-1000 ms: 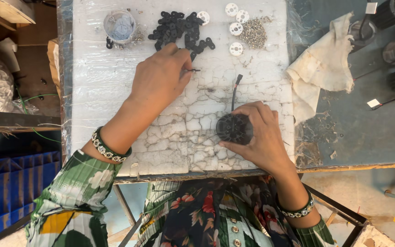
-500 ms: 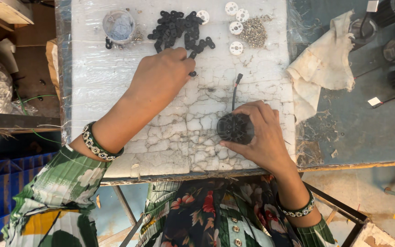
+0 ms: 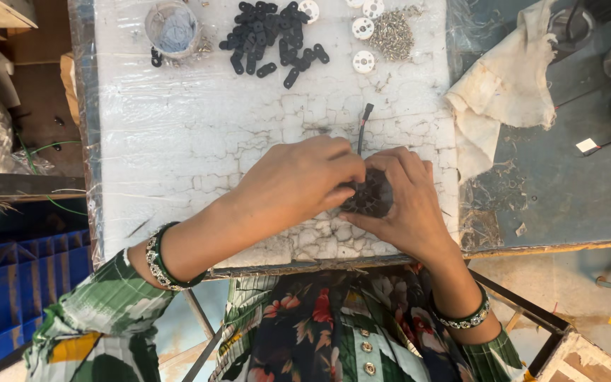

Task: The person assembles a small electrical device by hand, inserting a white plastic component into a black cylindrical housing. They then use a green power drill to secure the assembly with screws. Finally, they attach a black gear-like component to the device and continue to tighten it with the drill.

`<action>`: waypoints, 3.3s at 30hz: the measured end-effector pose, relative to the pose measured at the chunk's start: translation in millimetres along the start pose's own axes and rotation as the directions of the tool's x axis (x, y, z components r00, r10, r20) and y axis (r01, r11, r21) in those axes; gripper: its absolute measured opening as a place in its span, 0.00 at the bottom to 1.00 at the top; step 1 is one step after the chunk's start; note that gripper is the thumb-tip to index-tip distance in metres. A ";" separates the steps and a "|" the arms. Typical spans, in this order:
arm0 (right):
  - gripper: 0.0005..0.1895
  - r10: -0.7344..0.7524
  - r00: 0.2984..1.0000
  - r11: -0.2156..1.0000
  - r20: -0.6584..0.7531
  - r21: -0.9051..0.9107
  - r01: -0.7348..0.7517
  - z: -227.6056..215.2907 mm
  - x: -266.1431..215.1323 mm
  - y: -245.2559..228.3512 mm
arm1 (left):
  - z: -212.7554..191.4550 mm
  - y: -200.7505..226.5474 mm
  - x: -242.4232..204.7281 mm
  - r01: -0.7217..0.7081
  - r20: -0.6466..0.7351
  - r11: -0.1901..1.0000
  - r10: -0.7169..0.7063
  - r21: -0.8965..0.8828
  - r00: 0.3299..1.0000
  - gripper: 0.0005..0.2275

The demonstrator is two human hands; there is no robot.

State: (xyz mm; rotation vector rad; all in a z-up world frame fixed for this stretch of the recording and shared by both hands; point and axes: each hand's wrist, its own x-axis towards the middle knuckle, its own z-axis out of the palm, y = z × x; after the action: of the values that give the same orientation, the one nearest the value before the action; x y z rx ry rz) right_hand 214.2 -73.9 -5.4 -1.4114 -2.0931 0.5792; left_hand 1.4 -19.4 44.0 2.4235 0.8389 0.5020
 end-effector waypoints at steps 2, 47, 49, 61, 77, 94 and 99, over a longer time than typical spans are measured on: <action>0.40 0.009 1.000 1.000 -0.001 0.002 -0.009 0.1 -1.1 0.8 | 0.5 4.0 -0.9 -0.042 0.008 0.995 0.041 0.087 0.999 0.07; 0.40 0.028 0.990 0.998 0.138 0.049 -0.035 -19.0 1.9 0.7 | 46.0 -24.9 -30.6 -0.167 -0.094 0.980 0.177 0.105 0.980 0.21; 0.40 0.023 0.983 0.997 0.182 0.071 -0.036 -24.4 2.3 1.5 | 47.3 -26.0 -30.4 -0.168 -0.101 0.980 0.179 0.109 0.979 0.20; 0.14 0.062 0.871 0.914 -0.488 0.379 0.148 -109.7 80.5 30.3 | 44.5 -26.9 -28.1 -0.170 -0.055 0.982 0.175 0.081 0.983 0.17; 0.24 0.062 0.871 0.448 -0.488 0.793 0.412 -113.6 91.1 34.7 | 33.9 -25.8 -32.9 -0.174 -0.047 0.980 0.179 0.097 0.983 0.15; 0.46 -0.277 0.833 0.357 -0.479 0.754 0.552 -107.0 78.7 57.2 | 27.5 -18.3 -29.6 -0.148 -0.091 0.987 0.153 0.056 0.984 0.16; 0.51 -0.241 0.838 0.391 -0.490 0.741 0.546 -87.7 92.6 60.7 | 22.4 -20.8 -34.1 -0.128 -0.089 0.991 0.132 0.048 0.987 0.15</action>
State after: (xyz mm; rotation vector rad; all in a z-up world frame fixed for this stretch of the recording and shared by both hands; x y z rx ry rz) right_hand 285.5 38.5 41.9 -0.3193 -1.3940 0.9458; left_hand -22.3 -35.5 8.3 2.5218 0.7388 0.6558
